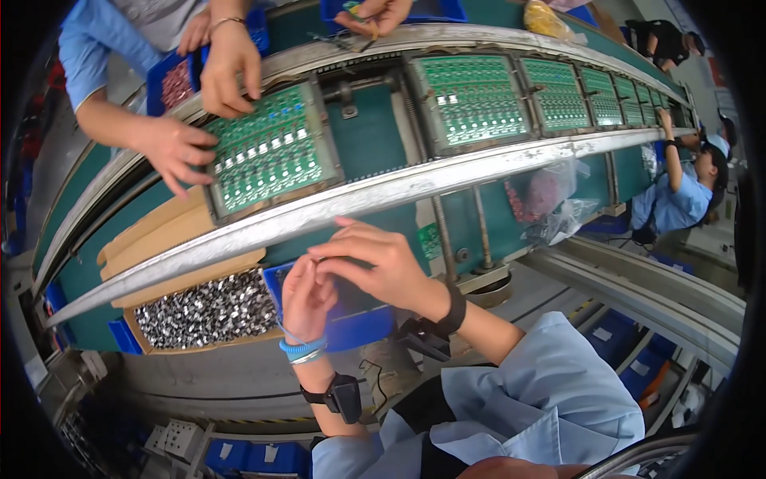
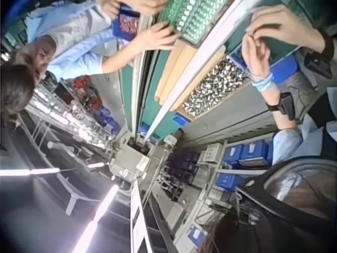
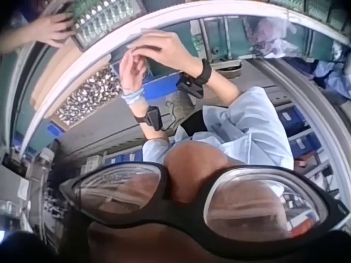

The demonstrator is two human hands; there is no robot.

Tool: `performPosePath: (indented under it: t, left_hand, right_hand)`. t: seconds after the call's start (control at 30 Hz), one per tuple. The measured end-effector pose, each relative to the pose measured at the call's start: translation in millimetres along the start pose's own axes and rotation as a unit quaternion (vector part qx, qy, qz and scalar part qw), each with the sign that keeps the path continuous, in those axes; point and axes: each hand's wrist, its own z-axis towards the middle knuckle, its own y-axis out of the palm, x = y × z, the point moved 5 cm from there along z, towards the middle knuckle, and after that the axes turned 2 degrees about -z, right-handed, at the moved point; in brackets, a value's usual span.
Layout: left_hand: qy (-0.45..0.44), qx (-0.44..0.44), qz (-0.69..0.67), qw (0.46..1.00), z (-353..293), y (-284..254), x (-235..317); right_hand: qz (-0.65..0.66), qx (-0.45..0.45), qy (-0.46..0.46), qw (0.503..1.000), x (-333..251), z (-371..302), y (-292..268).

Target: The person picks up components from a blue bin and a cardboard box, placing them one by one into slots on a circuit board. After populating the board, the person uses their finger to point at specific components on the board.

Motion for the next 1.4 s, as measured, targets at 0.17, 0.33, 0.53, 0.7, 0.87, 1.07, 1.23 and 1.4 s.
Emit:
performPosePath:
  t: [0.17, 0.33, 0.53, 0.7, 0.87, 1.07, 1.23, 1.4]
  left_hand:
    - [-0.068, -0.084, -0.042, 0.993, 45, 92, -39]
    - [-0.130, -0.173, -0.064, 0.974, 96, 158, -71]
    - [-0.160, -0.125, -0.017, 0.979, 141, 199, -95]
    - [-0.154, -0.103, -0.046, 0.982, 166, 210, -105]
    - [-0.132, -0.100, -0.024, 0.986, 184, 201, -104]
    - [-0.108, -0.078, -0.056, 0.989, 193, 168, -109]
    - [-0.106, -0.071, -0.066, 0.990, 202, 144, -116]
    - [-0.099, -0.083, -0.076, 0.989, 206, 135, -116]
  right_hand:
    - [-0.068, 0.046, -0.029, 0.996, 14, 9, -101]
    - [-0.122, 0.047, 0.011, 0.991, 35, 19, -179]
    - [-0.237, -0.027, -0.006, 0.971, 55, 37, -234]
    - [-0.248, -0.018, -0.049, 0.967, 79, 49, -245]
    - [-0.248, -0.012, -0.058, 0.967, 107, 74, -252]
    - [-0.422, -0.038, -0.074, 0.903, 163, 115, -278]
    - [-0.461, -0.108, -0.074, 0.878, 194, 124, -268]
    - [-0.459, -0.119, -0.062, 0.878, 201, 125, -263]
